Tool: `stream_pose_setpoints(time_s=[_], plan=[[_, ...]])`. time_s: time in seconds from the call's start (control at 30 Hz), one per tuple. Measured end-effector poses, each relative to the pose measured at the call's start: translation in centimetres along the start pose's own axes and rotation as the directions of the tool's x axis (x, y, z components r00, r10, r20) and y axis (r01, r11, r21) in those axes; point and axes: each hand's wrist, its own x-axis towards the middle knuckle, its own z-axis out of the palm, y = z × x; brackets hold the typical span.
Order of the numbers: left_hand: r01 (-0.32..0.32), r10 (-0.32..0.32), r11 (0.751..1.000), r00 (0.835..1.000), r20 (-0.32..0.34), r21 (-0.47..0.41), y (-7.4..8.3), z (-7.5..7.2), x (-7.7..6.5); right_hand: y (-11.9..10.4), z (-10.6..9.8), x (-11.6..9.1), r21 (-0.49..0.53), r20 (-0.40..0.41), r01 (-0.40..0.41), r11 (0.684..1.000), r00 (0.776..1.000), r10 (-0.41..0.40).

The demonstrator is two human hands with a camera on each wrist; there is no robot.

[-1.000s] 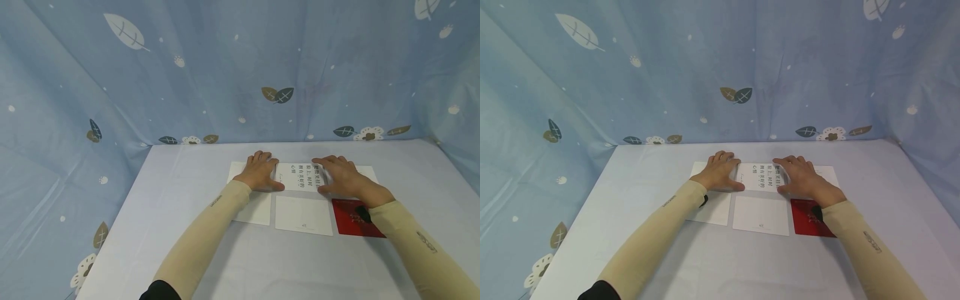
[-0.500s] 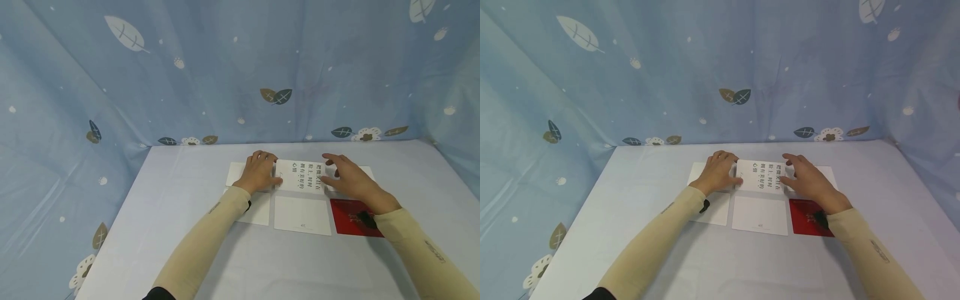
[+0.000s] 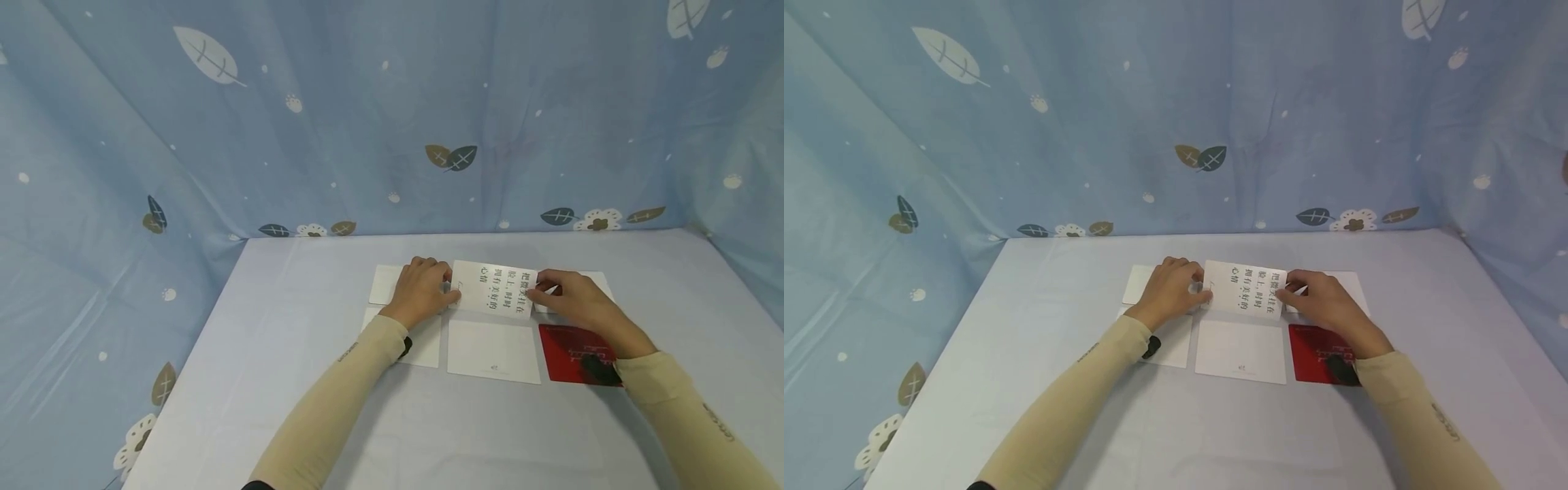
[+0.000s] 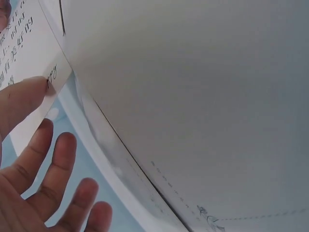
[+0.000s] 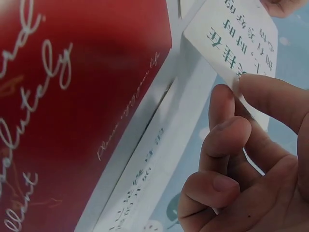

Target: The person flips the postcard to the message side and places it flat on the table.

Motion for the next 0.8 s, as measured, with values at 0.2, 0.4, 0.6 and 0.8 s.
stream_pose_setpoints(time_s=[0.2,0.4,0.6,0.8], plan=[[-0.013,0.012,0.999,1.000,-0.025,-0.034,0.2,0.0,-0.3,0.2,0.2,-0.4,0.010,-0.006,0.009,1.000,1.000,-0.009],[-0.008,0.006,0.987,1.000,-0.014,-0.162,0.1,-0.3,-0.6,0.4,0.3,-0.8,0.005,-0.005,0.009,1.000,1.000,-0.009],[0.057,-0.037,0.940,0.997,0.066,-0.337,0.0,-0.3,-0.8,0.5,0.4,-1.1,0.022,0.012,0.008,1.000,1.000,-0.008],[0.098,-0.056,0.855,0.994,0.097,-0.509,-0.1,-0.5,-0.8,0.3,0.1,-1.5,0.047,-0.001,0.002,0.999,1.000,-0.001]])
